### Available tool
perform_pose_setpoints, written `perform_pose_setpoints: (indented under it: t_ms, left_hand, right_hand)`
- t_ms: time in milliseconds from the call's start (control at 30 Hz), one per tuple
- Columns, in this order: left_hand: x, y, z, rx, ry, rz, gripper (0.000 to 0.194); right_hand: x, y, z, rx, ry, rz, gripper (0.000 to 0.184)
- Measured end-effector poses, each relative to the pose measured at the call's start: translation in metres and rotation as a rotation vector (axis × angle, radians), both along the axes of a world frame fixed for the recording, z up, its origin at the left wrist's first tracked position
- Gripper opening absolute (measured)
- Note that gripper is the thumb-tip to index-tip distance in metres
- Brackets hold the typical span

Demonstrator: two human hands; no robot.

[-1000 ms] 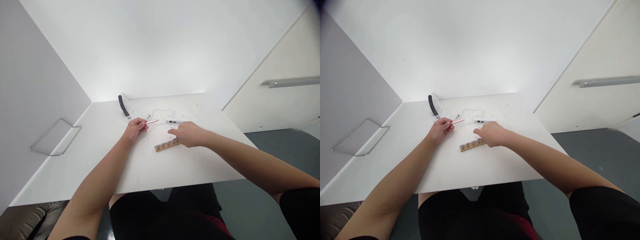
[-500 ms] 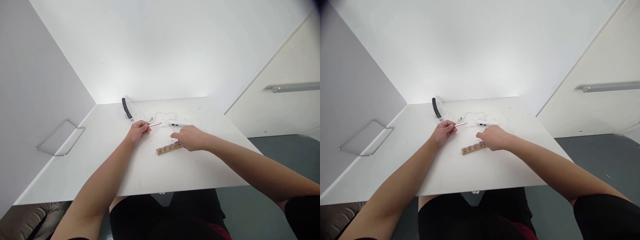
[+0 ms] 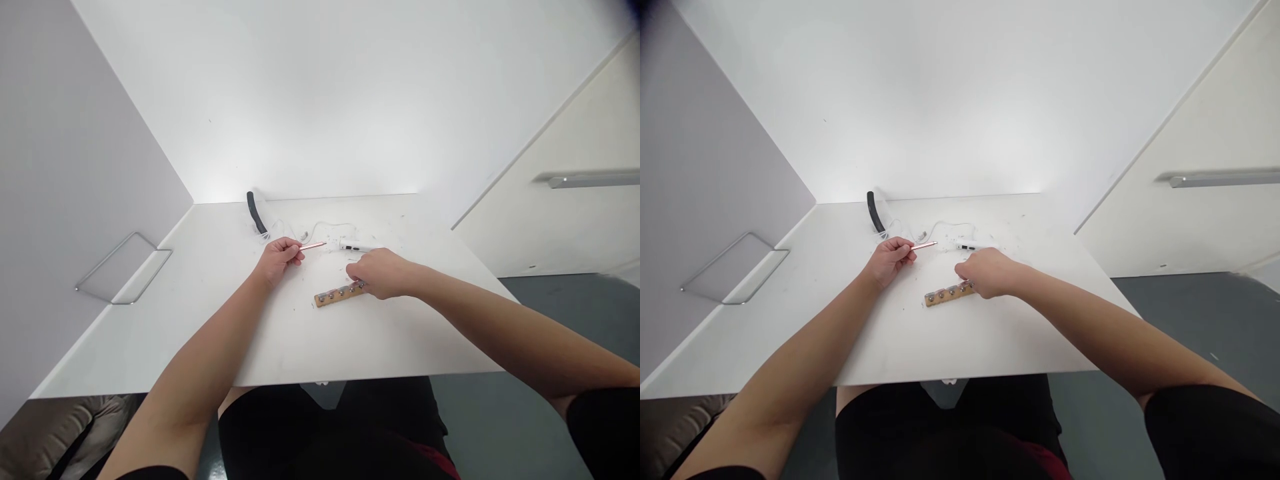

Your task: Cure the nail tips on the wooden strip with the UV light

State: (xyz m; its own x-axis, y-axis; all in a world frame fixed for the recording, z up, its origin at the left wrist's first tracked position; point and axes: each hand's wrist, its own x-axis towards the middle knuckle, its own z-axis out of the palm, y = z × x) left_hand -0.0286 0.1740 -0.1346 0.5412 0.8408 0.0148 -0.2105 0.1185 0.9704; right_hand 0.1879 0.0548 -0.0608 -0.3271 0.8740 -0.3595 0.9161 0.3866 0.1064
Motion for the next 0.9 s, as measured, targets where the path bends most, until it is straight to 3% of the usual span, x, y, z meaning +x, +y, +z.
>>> perform_pose_setpoints:
  t_ms: [900]
  left_hand:
    - [0.0015,-0.0025,0.0042,-0.011,0.002,0.006,0.017]
  right_hand:
    - [0.007,-0.004,0.0013,-0.026,0.093,-0.077,0.006]
